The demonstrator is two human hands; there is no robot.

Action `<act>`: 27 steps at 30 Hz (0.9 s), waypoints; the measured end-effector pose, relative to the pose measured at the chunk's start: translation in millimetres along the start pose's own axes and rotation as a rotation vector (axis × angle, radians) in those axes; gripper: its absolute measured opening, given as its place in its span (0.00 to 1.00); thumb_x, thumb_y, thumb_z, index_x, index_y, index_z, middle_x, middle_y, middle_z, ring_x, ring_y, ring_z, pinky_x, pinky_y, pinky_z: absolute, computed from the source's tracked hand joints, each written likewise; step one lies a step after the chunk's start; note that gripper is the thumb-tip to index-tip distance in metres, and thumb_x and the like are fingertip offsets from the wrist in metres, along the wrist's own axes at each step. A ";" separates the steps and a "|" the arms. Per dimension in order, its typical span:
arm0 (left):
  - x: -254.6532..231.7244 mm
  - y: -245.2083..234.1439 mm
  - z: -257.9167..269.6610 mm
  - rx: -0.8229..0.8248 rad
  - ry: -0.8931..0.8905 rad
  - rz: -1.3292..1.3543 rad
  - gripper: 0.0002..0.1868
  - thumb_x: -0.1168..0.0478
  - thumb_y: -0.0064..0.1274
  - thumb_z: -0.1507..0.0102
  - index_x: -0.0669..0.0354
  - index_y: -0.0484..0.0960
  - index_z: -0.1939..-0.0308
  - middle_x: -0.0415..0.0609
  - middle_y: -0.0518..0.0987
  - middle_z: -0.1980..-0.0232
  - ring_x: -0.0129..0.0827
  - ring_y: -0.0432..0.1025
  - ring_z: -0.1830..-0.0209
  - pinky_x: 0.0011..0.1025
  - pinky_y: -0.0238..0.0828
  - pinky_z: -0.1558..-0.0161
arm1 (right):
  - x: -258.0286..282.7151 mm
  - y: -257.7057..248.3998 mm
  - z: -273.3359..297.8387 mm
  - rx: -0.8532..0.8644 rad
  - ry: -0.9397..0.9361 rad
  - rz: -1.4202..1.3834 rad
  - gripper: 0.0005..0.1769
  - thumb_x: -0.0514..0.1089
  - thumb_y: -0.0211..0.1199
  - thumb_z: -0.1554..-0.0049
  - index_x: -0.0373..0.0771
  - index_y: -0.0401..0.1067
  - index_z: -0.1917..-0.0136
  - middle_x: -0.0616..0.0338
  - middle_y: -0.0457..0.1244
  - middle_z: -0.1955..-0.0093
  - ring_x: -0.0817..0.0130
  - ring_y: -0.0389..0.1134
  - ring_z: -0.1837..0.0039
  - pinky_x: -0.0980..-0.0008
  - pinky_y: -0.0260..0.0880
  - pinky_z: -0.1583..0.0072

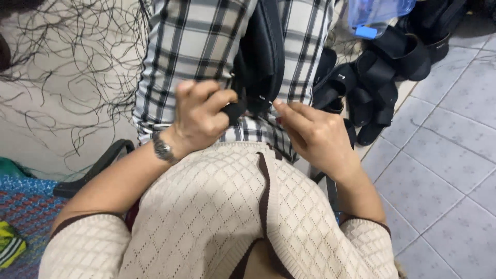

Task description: Hand-sewing the straps of black sandals using a needle and thread while sitting on the floor.

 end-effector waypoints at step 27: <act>2.9 -22.7 -64.9 0.395 -0.724 0.911 0.06 0.75 0.62 0.44 0.72 0.83 0.64 0.51 0.71 0.76 0.41 0.69 0.77 0.35 0.69 0.72 | 8.8 -41.7 9.5 0.250 0.148 0.301 0.20 0.36 0.56 0.38 0.53 0.72 0.35 0.58 0.66 0.61 0.63 0.71 0.68 0.69 0.68 0.64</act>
Point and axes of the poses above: each hand's wrist, its own z-axis away from the middle knuckle, its own y-axis out of the palm, x = y × z, the point moved 5 cm from there along -z, towards the middle knuckle
